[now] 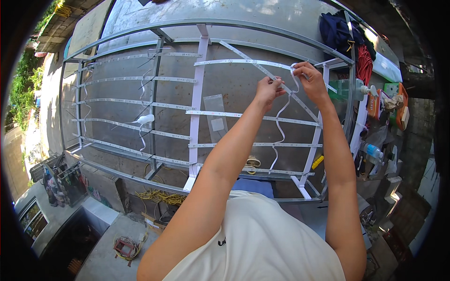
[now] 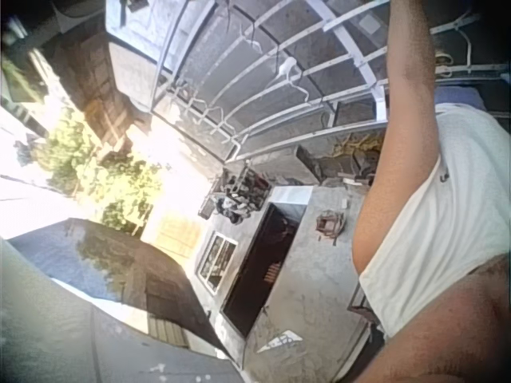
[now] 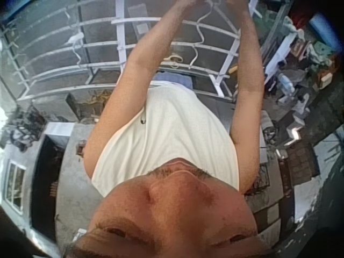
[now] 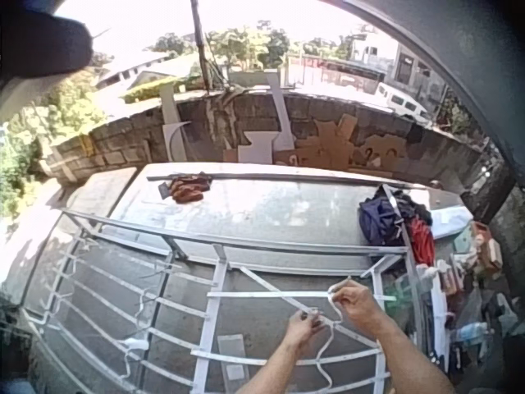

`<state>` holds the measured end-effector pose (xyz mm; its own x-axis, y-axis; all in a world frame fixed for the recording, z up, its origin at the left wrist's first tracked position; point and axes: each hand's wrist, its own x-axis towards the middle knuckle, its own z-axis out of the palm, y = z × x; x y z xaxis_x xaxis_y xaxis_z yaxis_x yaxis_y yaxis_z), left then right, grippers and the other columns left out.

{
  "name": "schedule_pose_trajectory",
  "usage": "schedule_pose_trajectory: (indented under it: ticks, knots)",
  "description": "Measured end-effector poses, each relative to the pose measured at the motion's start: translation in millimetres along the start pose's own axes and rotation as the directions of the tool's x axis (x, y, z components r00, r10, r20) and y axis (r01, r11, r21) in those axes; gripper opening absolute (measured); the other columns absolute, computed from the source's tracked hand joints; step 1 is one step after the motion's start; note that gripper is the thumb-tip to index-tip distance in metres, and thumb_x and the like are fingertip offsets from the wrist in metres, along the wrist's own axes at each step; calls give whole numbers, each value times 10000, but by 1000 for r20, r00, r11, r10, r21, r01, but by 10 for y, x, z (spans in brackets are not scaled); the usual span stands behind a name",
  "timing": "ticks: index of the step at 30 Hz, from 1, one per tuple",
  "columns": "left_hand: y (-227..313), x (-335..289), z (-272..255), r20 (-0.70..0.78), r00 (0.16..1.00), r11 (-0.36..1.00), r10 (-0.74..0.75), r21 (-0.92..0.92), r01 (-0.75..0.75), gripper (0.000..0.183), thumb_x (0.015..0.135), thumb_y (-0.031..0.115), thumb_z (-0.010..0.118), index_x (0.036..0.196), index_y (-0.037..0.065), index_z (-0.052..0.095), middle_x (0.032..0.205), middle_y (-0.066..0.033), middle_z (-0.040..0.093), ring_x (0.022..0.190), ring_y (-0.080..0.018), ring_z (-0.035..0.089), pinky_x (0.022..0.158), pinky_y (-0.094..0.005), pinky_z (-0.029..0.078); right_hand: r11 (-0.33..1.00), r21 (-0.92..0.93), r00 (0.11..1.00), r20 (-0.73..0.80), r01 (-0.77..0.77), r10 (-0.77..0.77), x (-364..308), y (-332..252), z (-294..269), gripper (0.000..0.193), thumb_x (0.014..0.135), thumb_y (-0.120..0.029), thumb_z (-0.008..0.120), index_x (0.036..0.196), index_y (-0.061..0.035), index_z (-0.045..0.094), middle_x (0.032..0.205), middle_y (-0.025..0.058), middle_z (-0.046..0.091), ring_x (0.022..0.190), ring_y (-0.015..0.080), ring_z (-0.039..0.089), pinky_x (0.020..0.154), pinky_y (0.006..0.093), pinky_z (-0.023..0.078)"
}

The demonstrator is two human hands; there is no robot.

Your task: Assembling a metal sign frame by applying LED strips and securing them with tape.

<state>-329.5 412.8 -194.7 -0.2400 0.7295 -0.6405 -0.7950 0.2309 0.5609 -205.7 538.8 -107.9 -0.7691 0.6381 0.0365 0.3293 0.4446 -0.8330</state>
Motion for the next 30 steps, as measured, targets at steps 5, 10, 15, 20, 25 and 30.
schedule_pose_trajectory:
  ticks: [5,10,15,20,25,30]
  knots:
    - [-33,-318,92,-2,997,991,81,-109,-81,202,1011,80,648,1162,-42,590,1065,-136,644,927,-231,708,822,-332,649,1000,25,1000,-6,5,-5,18,-26,-56,145,921,100,631,974,11,733,1084,67,710,1008,195,679,884,302,534]
    - [-86,-422,80,-34,989,985,142,-94,-144,189,1016,74,638,1151,-53,600,1056,-143,646,931,-235,709,840,-341,652,996,58,998,17,-64,63,63,107,-84,136,924,112,613,962,30,714,1111,64,694,1060,169,654,948,279,500]
    - [-47,-290,-43,-68,987,984,142,-97,-148,256,1032,76,608,1236,-69,551,1103,-147,635,966,-237,700,881,-350,641,993,76,996,9,-87,86,128,375,60,152,903,83,664,984,3,764,1097,67,728,1024,199,693,911,311,536]
    - [-103,-166,-236,-100,991,986,92,-126,-105,308,1043,65,573,1309,-66,491,1160,-158,607,985,-245,693,898,-355,633,985,-67,987,3,-161,161,231,441,262,160,861,61,692,995,7,760,1078,115,759,1012,255,729,903,329,544]
    - [-132,-158,-320,-108,993,990,54,-128,-68,396,1040,101,583,1361,-66,422,1213,-174,580,1021,-259,678,903,-365,616,965,-167,979,-5,-204,206,211,417,314,186,861,71,627,986,4,749,1117,147,768,1039,320,723,967,387,532]
    - [-104,-212,-363,-101,992,997,-73,-6,73,543,1033,205,603,1423,-107,389,1321,-224,554,1087,-285,653,947,-370,573,951,-171,966,-63,-257,250,141,454,214,244,912,37,539,1001,-26,757,1114,148,770,1042,343,720,977,398,526]
